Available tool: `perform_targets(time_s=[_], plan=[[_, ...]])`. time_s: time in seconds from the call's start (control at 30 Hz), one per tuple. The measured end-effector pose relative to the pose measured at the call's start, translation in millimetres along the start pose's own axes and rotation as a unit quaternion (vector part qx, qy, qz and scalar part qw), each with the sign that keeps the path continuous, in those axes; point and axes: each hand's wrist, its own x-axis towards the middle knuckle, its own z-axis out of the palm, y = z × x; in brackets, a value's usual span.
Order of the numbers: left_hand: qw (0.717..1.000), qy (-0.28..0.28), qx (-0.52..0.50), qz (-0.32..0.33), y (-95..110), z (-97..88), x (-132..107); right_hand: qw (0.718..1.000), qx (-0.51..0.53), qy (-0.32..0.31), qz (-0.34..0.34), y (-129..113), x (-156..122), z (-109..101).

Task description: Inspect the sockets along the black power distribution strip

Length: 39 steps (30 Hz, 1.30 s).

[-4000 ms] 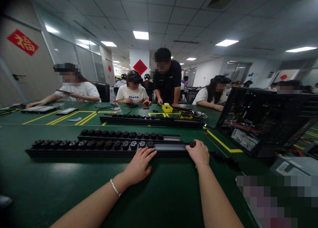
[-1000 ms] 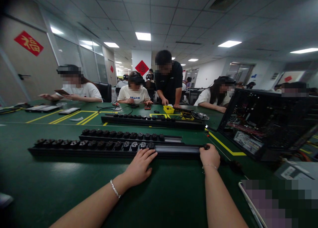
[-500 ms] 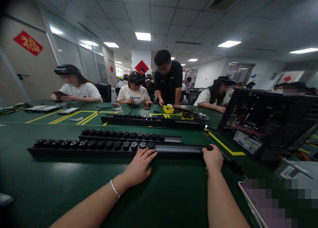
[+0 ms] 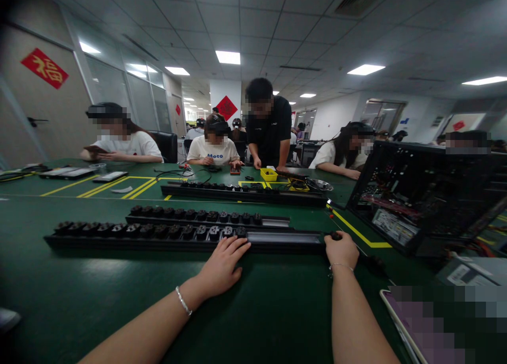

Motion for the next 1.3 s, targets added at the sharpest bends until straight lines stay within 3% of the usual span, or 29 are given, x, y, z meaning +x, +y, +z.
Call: perform_targets(time_s=[0.27, 0.83, 1.13, 1.3], plan=[[1.0, 0.001, -0.005, -0.003, -0.1, 0.0, -0.5, 1.0, 0.006, 0.021, 0.016, 9.0, 7.8, -2.3], [1.0, -0.004, 0.001, -0.002, 0.2, -1.6, -0.5, 0.997, -0.057, -0.056, 0.022, 24.0, 12.7, 1.4], [1.0, -0.002, 0.006, -0.001, 0.9, -0.8, 0.1, 0.998, -0.063, 0.022, 0.017, 37.5, 19.1, 8.3], [1.0, 0.002, 0.004, -0.001, 0.3, 0.8, -0.5, 0.995, -0.085, 0.033, 0.034, 35.6, 12.6, 3.5]])
